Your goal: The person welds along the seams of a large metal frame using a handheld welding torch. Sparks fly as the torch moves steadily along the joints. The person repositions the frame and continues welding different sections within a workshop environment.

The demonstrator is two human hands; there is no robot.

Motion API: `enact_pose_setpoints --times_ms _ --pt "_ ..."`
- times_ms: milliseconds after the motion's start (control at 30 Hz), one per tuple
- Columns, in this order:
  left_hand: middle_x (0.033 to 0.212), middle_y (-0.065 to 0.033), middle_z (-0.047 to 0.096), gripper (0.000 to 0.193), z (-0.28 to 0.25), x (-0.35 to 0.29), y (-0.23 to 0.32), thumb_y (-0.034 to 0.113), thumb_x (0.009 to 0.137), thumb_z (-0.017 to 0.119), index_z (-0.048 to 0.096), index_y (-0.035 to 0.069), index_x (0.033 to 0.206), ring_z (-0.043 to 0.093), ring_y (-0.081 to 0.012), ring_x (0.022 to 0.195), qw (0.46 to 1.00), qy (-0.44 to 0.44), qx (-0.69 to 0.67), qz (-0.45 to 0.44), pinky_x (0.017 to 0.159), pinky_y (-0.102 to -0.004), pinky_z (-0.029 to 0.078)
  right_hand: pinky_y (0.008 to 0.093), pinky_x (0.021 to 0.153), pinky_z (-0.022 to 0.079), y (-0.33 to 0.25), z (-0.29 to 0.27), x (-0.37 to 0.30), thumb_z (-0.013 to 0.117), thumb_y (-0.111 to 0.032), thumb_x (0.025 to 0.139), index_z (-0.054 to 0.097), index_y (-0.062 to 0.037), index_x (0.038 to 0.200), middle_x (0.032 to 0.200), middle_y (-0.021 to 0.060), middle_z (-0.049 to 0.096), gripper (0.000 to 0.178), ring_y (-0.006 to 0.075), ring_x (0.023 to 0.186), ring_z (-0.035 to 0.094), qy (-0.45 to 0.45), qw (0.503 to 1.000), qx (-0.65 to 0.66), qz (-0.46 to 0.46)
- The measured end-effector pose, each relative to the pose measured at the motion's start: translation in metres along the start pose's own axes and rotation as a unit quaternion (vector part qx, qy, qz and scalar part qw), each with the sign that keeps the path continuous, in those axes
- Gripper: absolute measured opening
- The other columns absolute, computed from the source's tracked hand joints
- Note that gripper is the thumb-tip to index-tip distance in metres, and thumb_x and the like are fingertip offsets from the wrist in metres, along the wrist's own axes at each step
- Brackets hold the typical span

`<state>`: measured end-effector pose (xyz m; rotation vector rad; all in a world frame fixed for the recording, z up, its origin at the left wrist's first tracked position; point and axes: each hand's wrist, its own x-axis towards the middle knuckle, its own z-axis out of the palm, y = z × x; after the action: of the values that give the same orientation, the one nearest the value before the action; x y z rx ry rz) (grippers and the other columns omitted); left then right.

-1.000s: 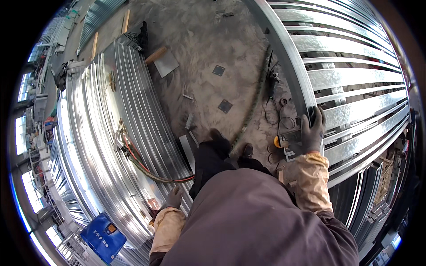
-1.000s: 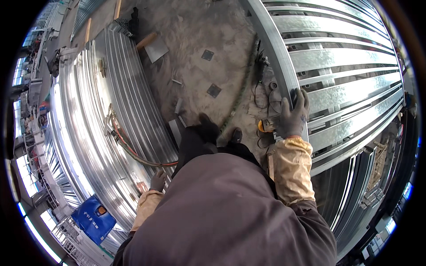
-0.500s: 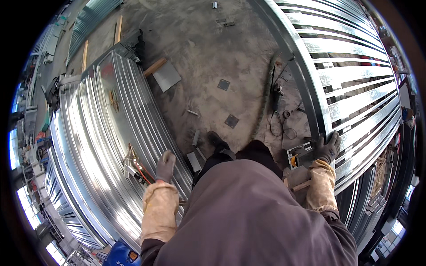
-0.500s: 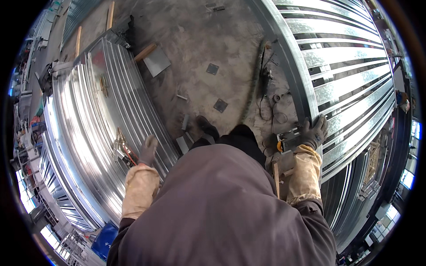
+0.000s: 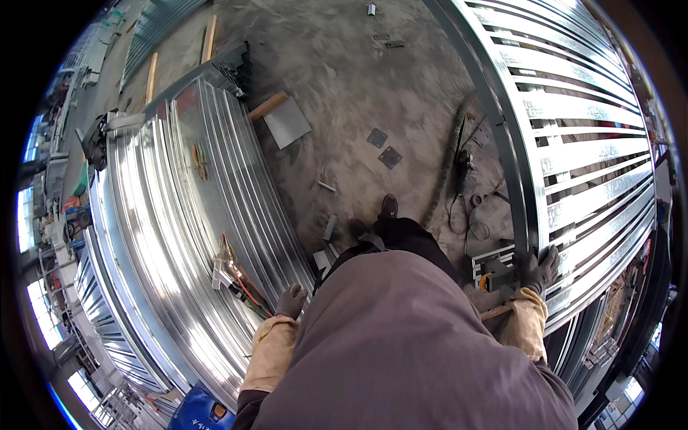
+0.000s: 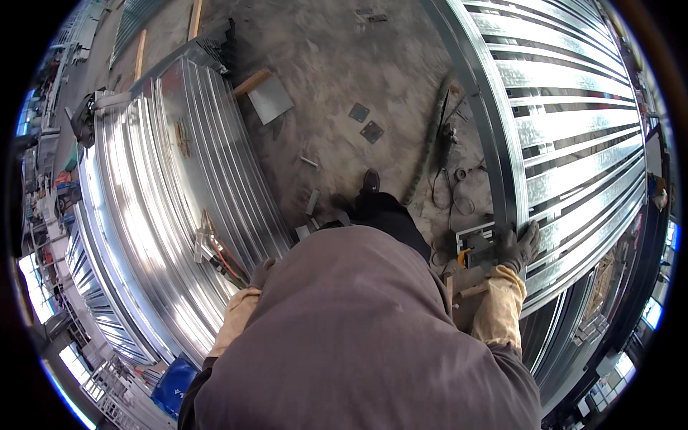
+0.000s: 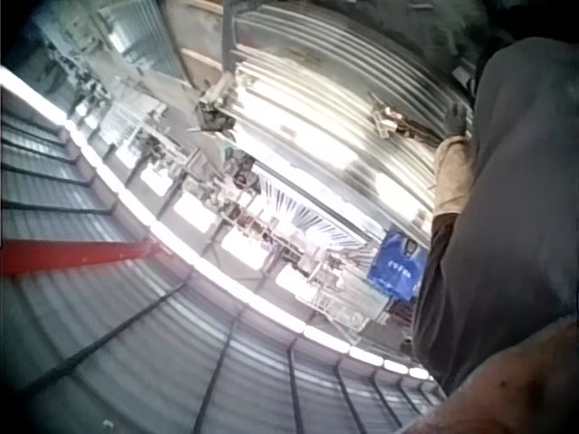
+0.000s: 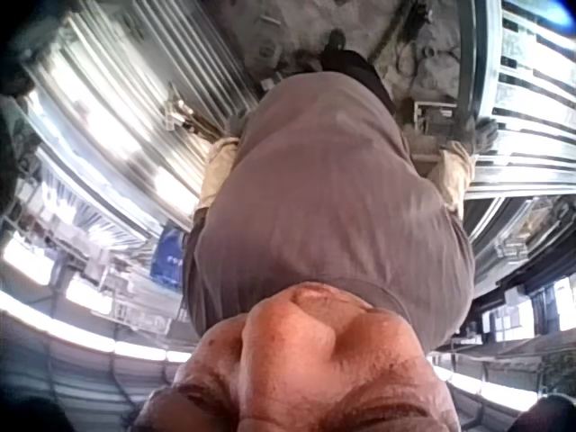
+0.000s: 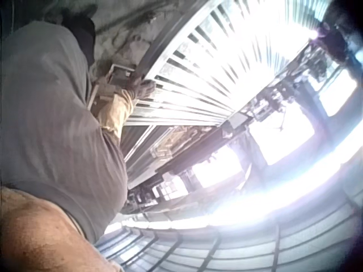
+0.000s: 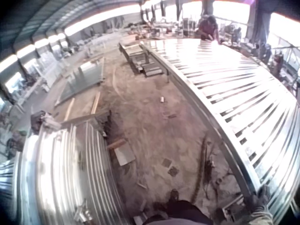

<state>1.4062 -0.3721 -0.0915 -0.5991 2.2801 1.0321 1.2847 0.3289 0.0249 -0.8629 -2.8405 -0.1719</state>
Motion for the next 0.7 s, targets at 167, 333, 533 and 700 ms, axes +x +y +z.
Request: enact_pose_setpoints --times_ms 167,333,533,700 --pt "0.104 -0.0167 0.065 0.042 -0.023 0.010 -0.027 0.031 0.085 0.061 0.061 -0.002 0.112 0.063 -0.0201 0.095 0.992 0.034 0.102 0.061 0.081 -0.0304 0.048 0.0465 0.110 0.026 -0.052 -0.008 0.046 0.067 -0.041 0.081 0.040 -0.0090 0.140 0.139 0.0186 0.044 0.072 0.0368 0.131 0.037 0.021 0.992 0.102 -0.075" --pt "0.109 -0.0120 0.065 0.041 -0.040 0.051 0.082 0.023 0.088 0.061 0.056 -0.001 0.121 0.061 -0.0167 0.101 0.989 0.031 -0.123 -0.078 0.087 -0.0295 0.047 0.0463 0.109 0.027 -0.114 -0.013 0.116 0.068 -0.038 0.081 0.040 -0.0086 0.140 0.137 0.0183 0.045 0.072 0.0361 0.131 0.037 0.045 0.979 0.157 -0.124" --pt "0.109 -0.0102 0.065 0.041 -0.048 0.051 0.221 0.022 0.089 0.061 0.055 0.000 0.123 0.061 -0.0165 0.103 0.994 0.023 -0.101 -0.020 0.089 -0.0292 0.047 0.0454 0.110 0.027 -0.135 0.001 0.152 0.068 -0.038 0.079 0.043 -0.0071 0.137 0.138 0.0173 0.045 0.070 0.0346 0.133 0.036 0.004 0.984 0.135 -0.118" --pt "0.114 -0.0131 0.065 0.044 -0.042 0.060 0.192 0.026 0.088 0.063 0.055 0.002 0.124 0.061 -0.0198 0.107 0.998 -0.034 -0.051 -0.015 0.091 -0.0323 0.047 0.0453 0.110 0.028 -0.142 -0.001 0.152 0.070 -0.037 0.077 0.046 -0.0069 0.134 0.137 0.0161 0.047 0.069 0.0351 0.132 0.037 0.016 0.983 0.139 -0.122"
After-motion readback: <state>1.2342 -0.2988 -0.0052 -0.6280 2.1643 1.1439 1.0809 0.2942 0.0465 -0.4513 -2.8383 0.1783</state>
